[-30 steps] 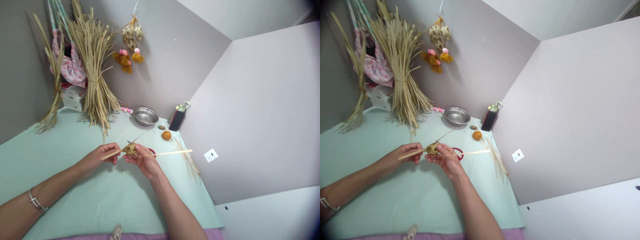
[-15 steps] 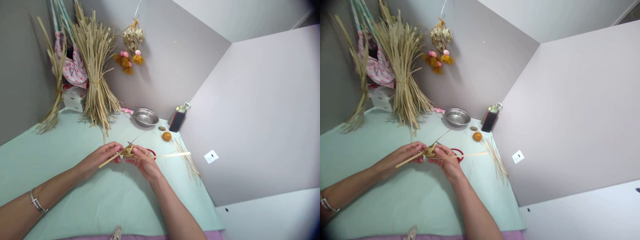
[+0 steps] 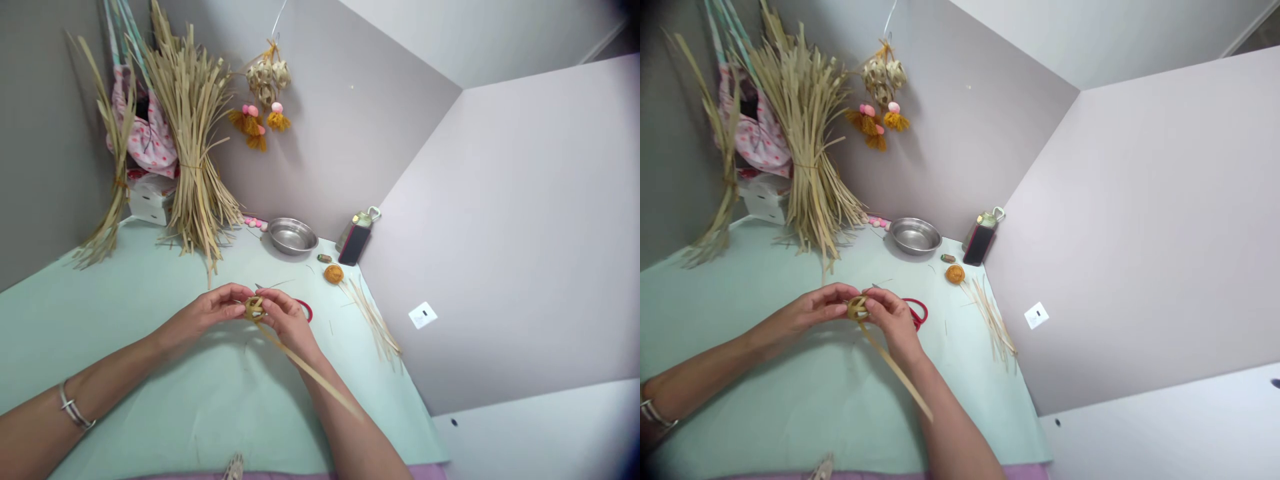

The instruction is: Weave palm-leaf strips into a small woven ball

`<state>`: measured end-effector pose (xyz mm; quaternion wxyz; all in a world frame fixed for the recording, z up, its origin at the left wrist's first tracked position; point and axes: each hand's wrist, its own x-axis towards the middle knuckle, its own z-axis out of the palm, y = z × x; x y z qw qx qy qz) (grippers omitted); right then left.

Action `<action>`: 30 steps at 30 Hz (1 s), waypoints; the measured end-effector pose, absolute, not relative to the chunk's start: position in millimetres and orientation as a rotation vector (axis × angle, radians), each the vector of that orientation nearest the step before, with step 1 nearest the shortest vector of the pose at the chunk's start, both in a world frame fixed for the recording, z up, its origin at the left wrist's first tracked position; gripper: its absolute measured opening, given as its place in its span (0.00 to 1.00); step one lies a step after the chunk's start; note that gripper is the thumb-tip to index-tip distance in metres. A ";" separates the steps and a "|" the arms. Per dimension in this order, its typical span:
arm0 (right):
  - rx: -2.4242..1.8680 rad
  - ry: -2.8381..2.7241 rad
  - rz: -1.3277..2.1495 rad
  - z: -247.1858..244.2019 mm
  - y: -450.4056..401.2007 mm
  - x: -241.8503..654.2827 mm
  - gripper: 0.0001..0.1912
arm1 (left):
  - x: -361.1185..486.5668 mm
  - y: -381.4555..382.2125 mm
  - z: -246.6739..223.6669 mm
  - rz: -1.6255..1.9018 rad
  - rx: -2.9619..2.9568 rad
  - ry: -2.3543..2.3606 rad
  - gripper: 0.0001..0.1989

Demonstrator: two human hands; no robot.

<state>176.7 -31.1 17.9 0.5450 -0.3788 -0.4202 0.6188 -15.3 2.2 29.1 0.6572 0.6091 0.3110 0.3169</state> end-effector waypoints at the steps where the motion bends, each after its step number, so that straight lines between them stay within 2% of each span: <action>1: -0.905 -1.000 1.459 18.0 -31.0 176.9 0.14 | -15.5 2.6 28.9 0.718 1.396 0.711 0.17; 6: -0.979 -0.999 1.408 20.7 -32.0 174.6 0.13 | -14.5 7.5 22.8 0.703 1.451 0.708 0.22; 9: -0.988 -0.973 1.405 21.9 -33.1 172.5 0.14 | -14.1 8.8 18.1 0.733 1.457 0.724 0.22; 15: -0.949 -0.827 1.417 22.7 -32.6 173.5 0.15 | -16.7 0.6 15.5 1.072 1.707 1.058 0.17; 19: -0.939 -0.783 1.469 22.9 -32.3 174.4 0.16 | -15.6 -2.8 11.5 1.274 2.083 1.019 0.18; 22: -0.908 -0.802 1.497 22.6 -33.0 173.4 0.16 | -13.7 -0.1 5.5 1.237 2.234 0.942 0.21; 30: -0.880 -0.801 1.577 22.0 -33.1 172.2 0.15 | -15.5 3.8 3.1 1.097 2.122 0.934 0.20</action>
